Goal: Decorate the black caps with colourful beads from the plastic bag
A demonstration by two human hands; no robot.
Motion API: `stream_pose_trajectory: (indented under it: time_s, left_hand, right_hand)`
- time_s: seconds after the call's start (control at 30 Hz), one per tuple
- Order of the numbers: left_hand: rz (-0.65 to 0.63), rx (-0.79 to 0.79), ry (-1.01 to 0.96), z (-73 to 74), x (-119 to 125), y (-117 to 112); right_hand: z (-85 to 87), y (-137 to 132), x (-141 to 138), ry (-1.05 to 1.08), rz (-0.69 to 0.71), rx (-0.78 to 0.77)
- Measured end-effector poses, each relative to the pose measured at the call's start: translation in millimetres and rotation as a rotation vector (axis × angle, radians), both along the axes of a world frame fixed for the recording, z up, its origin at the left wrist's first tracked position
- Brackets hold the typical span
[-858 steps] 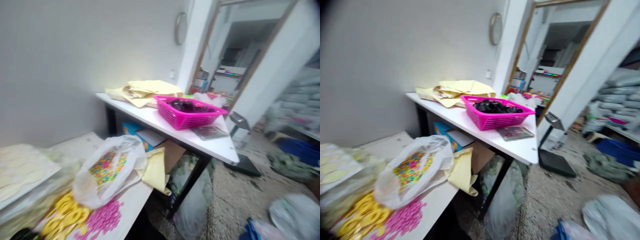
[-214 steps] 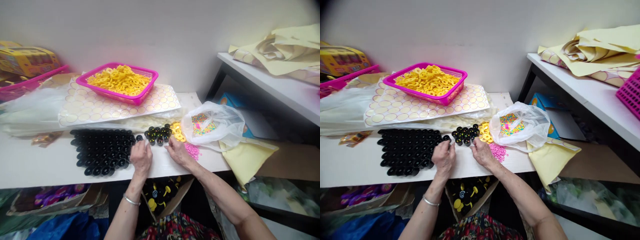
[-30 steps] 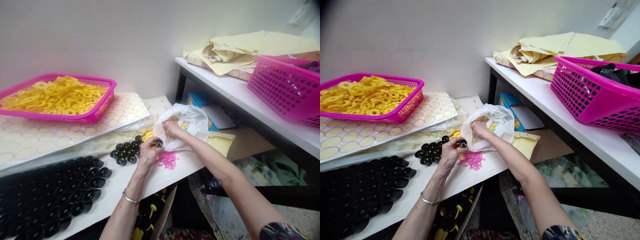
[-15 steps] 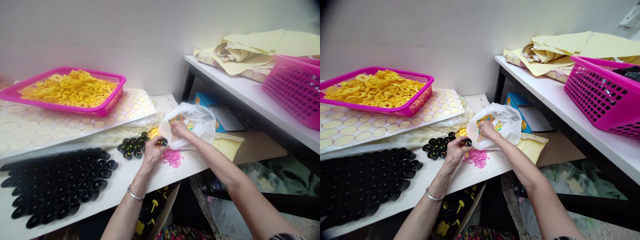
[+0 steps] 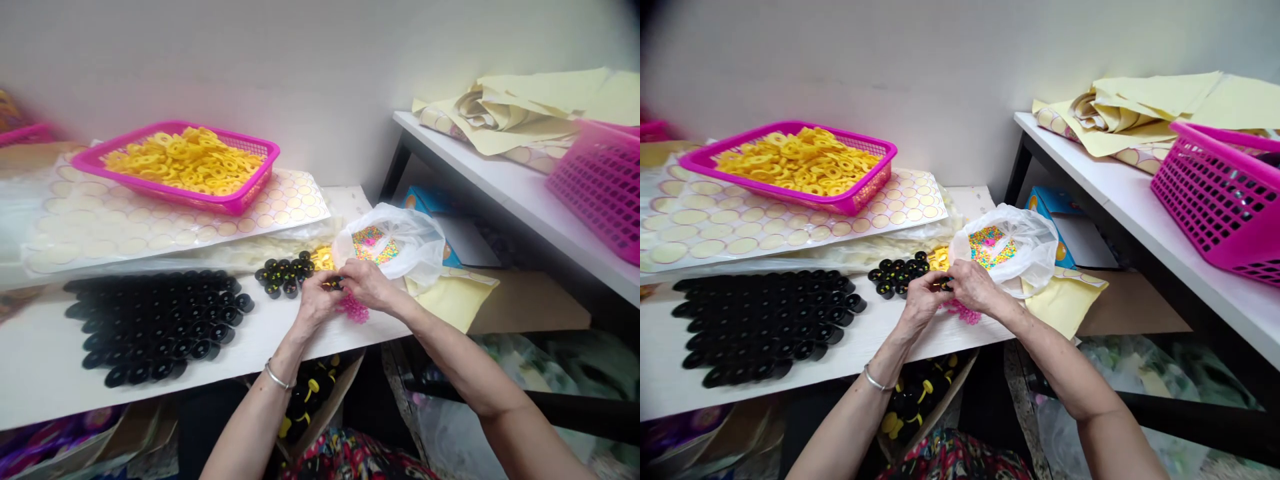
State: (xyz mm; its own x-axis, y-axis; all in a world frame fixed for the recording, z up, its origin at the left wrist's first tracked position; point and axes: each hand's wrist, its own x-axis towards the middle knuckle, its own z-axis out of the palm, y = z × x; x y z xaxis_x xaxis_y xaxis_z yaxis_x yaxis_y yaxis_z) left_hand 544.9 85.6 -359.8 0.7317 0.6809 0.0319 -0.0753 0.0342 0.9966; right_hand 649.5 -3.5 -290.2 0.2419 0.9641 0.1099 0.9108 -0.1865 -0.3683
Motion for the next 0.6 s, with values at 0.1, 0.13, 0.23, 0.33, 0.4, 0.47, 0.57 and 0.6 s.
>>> stream_pose_trajectory:
  time_s: [0.1,0.13,0.23,0.33,0.4,0.47,0.57,0.6]
  left_hand:
    - [-0.010,-0.042,0.000,3.5,-11.1,0.1]
    - [-0.001,-0.046,0.000,5.8,-15.3,1.2]
    - [0.091,-0.027,-0.014,15.8,-30.4,10.3]
    - [0.186,-0.021,-0.010,26.6,-50.7,31.0]
    - [0.240,0.026,0.030,32.2,-66.2,52.2]
    - [0.307,0.139,0.116,36.5,-81.6,77.2]
    - [0.406,0.337,0.304,42.8,-100.0,108.7]
    - [0.417,0.381,0.348,45.2,-103.9,114.4]
  right_hand:
    - [2.1,-7.0,-3.6,0.185,-0.001,0.204]
    - [2.8,-10.3,-5.5,0.256,-0.006,0.274]
    - [4.4,-20.7,-13.8,0.486,-0.051,0.415]
    - [5.0,-27.6,-22.7,0.832,-0.171,0.446]
    - [4.9,-28.3,-27.0,1.028,-0.247,0.467]
    - [5.1,-25.9,-29.8,1.109,-0.283,0.517]
    - [7.2,-16.5,-33.2,1.078,-0.275,0.608]
    - [8.6,-11.3,-35.1,1.050,-0.256,0.630]
